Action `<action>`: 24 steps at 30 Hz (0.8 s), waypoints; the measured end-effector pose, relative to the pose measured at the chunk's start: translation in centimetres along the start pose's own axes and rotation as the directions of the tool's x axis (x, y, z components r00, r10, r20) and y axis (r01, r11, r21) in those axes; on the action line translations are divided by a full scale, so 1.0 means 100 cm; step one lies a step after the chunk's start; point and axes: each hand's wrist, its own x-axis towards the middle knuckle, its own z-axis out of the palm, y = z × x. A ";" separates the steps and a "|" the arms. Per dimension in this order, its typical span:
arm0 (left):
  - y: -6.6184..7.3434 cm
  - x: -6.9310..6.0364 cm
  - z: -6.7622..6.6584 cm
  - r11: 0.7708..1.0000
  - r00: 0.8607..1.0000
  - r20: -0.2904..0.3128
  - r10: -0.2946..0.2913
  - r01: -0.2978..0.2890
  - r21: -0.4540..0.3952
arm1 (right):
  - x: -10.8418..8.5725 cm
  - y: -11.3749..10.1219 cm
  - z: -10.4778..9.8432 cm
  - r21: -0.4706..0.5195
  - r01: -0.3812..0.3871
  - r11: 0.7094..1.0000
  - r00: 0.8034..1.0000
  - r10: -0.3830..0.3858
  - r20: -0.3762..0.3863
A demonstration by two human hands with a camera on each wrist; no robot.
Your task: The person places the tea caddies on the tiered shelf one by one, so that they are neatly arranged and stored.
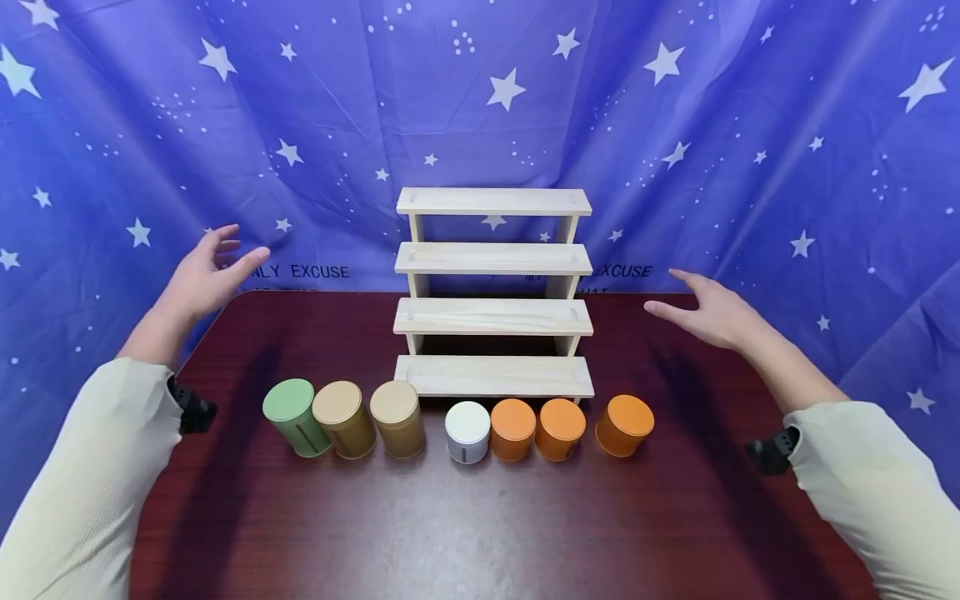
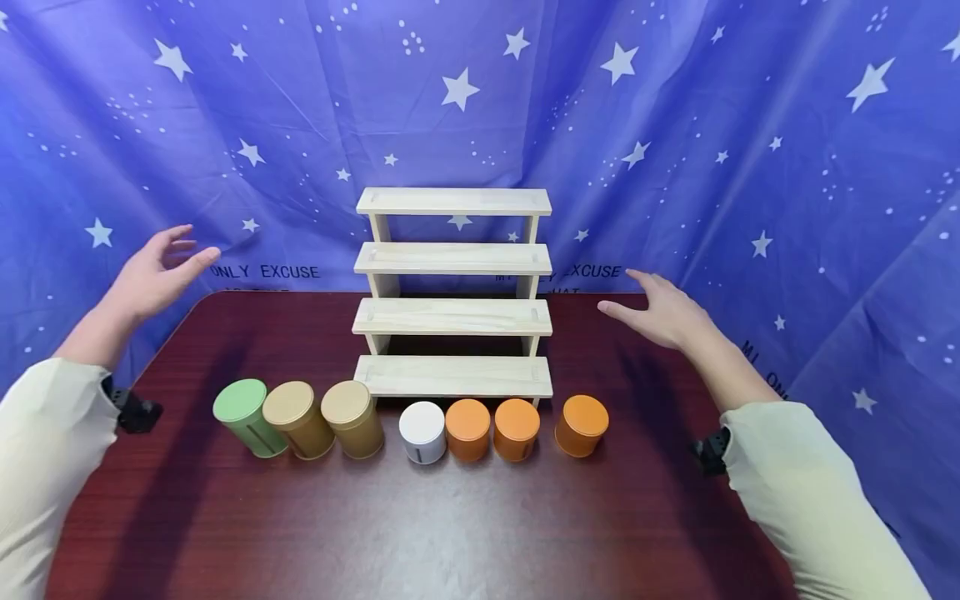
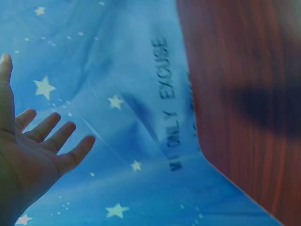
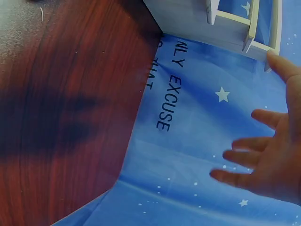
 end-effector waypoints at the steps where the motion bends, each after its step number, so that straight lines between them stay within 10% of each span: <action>1: 0.004 0.000 0.000 1.000 1.000 -0.010 0.001 -0.001 -0.031 | -0.001 0.000 0.001 0.022 0.007 1.000 1.000 -0.007 0.009; 24: 0.058 0.026 0.058 0.957 0.996 0.063 0.059 -0.038 -0.289 | -0.028 0.007 0.059 0.198 0.198 0.960 0.977 -0.208 0.035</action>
